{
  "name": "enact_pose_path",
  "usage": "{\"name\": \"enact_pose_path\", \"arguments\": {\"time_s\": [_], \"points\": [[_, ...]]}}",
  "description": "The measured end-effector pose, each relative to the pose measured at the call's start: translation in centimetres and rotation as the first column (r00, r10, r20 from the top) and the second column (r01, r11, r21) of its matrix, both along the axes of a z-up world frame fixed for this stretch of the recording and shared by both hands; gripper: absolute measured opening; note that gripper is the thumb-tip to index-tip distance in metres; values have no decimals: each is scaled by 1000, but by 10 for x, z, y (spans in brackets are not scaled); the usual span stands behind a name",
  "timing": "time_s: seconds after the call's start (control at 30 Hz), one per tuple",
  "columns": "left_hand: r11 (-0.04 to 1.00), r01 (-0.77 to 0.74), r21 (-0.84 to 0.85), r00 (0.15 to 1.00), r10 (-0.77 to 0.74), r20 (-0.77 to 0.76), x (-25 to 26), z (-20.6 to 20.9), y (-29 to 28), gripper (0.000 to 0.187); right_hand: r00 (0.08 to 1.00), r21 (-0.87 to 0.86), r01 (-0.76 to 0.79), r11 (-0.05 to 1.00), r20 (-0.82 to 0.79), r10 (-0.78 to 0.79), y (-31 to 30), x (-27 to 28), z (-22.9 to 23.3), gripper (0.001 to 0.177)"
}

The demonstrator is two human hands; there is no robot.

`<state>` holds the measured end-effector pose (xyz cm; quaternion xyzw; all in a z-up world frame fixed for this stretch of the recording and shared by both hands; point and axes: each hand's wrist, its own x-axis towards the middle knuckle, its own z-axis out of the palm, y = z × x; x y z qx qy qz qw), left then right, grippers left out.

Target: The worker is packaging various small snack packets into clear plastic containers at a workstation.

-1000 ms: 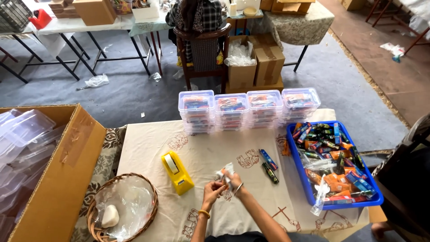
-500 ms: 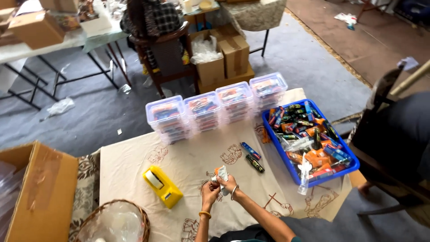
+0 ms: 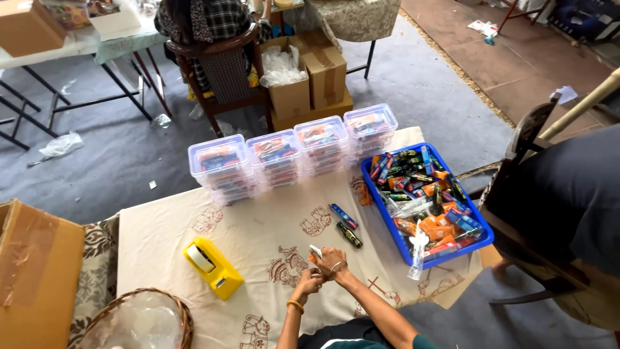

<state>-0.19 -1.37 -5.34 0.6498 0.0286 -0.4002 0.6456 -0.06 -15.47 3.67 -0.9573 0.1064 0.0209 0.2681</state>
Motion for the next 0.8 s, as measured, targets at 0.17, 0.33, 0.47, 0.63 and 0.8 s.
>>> {"name": "enact_pose_path", "arguments": {"time_s": [0.17, 0.33, 0.47, 0.63, 0.8], "points": [[999, 8, 36, 997, -5, -76, 8, -6, -11, 68, 997, -132, 53, 990, -55, -61, -69, 8, -34, 62], [999, 26, 36, 1000, -26, -4, 6, -32, -7, 66, 945, 80, 327, 942, 8, -328, -168, 39, -28, 72], [987, -151, 46, 988, 152, 2, 10, -30, -5, 63, 801, 3, 524, 852, 338, -494, -240, 56, 19, 95], [958, -286, 39, 957, 283, 61, 11, -17, -1, 58, 791, -79, 475, 876, 474, -386, -214, 42, 26, 74], [948, -309, -72, 947, 314, 73, 13, -20, -4, 57, 961, 709, -152, 688, 270, -67, -104, 27, -142, 35]]}}
